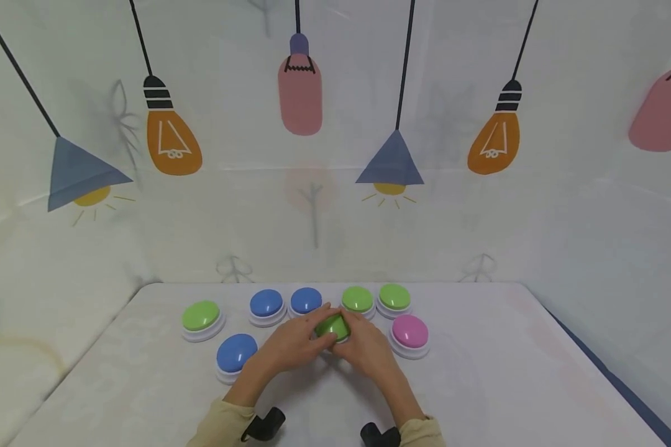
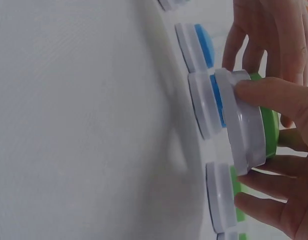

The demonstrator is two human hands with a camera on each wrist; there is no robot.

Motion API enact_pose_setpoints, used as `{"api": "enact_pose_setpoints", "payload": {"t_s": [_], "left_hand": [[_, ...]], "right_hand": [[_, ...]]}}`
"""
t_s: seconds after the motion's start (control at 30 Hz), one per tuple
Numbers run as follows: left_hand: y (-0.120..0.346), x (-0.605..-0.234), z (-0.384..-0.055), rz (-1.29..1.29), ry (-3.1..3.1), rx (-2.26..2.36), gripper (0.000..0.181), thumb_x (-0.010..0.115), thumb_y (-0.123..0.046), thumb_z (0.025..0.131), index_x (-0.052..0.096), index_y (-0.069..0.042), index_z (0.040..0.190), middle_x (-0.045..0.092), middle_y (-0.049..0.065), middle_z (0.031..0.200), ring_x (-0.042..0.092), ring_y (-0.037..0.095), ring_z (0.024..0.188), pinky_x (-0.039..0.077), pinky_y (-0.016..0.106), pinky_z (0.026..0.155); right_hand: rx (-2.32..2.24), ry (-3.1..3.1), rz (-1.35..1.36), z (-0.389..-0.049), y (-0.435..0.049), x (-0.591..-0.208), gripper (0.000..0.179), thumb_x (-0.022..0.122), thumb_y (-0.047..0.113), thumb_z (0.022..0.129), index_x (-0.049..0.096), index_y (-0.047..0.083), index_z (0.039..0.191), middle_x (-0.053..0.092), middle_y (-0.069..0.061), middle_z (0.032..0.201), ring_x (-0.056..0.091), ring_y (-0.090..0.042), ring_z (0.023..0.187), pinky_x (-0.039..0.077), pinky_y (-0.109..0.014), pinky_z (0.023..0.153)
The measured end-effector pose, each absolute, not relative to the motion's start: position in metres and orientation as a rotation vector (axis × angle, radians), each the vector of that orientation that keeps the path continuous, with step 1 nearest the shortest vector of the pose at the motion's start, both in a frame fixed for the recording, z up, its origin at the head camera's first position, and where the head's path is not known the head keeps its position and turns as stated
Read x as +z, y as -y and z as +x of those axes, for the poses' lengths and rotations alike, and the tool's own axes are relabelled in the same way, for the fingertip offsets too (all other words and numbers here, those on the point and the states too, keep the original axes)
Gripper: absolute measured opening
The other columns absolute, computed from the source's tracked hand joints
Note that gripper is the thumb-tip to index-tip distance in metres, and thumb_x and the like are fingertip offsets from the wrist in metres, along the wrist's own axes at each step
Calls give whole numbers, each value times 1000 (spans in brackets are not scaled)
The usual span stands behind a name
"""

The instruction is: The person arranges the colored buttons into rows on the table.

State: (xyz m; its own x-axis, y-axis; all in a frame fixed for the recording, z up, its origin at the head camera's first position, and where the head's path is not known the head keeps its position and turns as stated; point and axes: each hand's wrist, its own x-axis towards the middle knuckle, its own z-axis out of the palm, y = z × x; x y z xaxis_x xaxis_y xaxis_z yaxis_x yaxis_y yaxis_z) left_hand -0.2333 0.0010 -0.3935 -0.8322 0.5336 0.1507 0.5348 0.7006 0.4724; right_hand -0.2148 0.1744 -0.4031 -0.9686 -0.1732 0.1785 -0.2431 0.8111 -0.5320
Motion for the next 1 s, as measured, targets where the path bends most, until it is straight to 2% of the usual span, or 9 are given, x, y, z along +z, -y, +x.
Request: {"api": "enact_pose_setpoints", "payload": {"t_s": [0.17, 0.37, 0.57, 0.77, 0.9, 1.0], "left_hand": [[3, -386, -227, -921, 2853, -791, 51, 44, -46, 94, 35, -31, 142, 32, 4, 148, 44, 25, 126, 43, 44, 94], [13, -377, -219, -924, 2818, -741, 51, 44, -43, 94, 35, -29, 143, 32, 4, 148, 43, 26, 127, 42, 45, 97], [26, -371, -213, -957, 2773, -715, 53, 45, -45, 93, 36, -28, 143, 32, 4, 148, 48, 25, 122, 46, 43, 92], [43, -372, -208, -972, 2759, -664, 55, 45, -50, 92, 37, -27, 142, 32, 0, 148, 51, 22, 120, 47, 41, 90], [55, -378, -204, -979, 2751, -626, 62, 47, -58, 88, 39, -26, 141, 34, 1, 147, 51, 23, 119, 48, 40, 90], [63, -383, -202, -979, 2750, -602, 65, 47, -61, 86, 41, -26, 140, 35, 2, 147, 55, 23, 114, 50, 39, 86]], "right_hand": [[892, 2819, 350, -210, -173, -398, 75, 75, 38, 74, 44, 14, 138, 49, -5, 137, 47, -26, 123, 40, -44, 99], [890, 2786, 388, -207, -164, -391, 76, 73, 43, 74, 45, 13, 137, 49, -6, 136, 44, -28, 126, 38, -46, 100], [833, 2784, 413, -202, -157, -385, 73, 69, 48, 76, 44, 17, 138, 48, -2, 137, 43, -27, 126, 38, -47, 100], [815, 2750, 508, -199, -148, -387, 72, 72, 41, 76, 46, 15, 137, 51, -1, 134, 48, -24, 123, 42, -43, 97], [830, 2755, 564, -199, -140, -392, 74, 75, 35, 73, 45, 13, 137, 52, -1, 133, 51, -22, 119, 44, -41, 95], [807, 2784, 583, -199, -133, -396, 76, 75, 37, 73, 44, 12, 138, 51, -3, 133, 54, -22, 116, 45, -40, 94]]}}
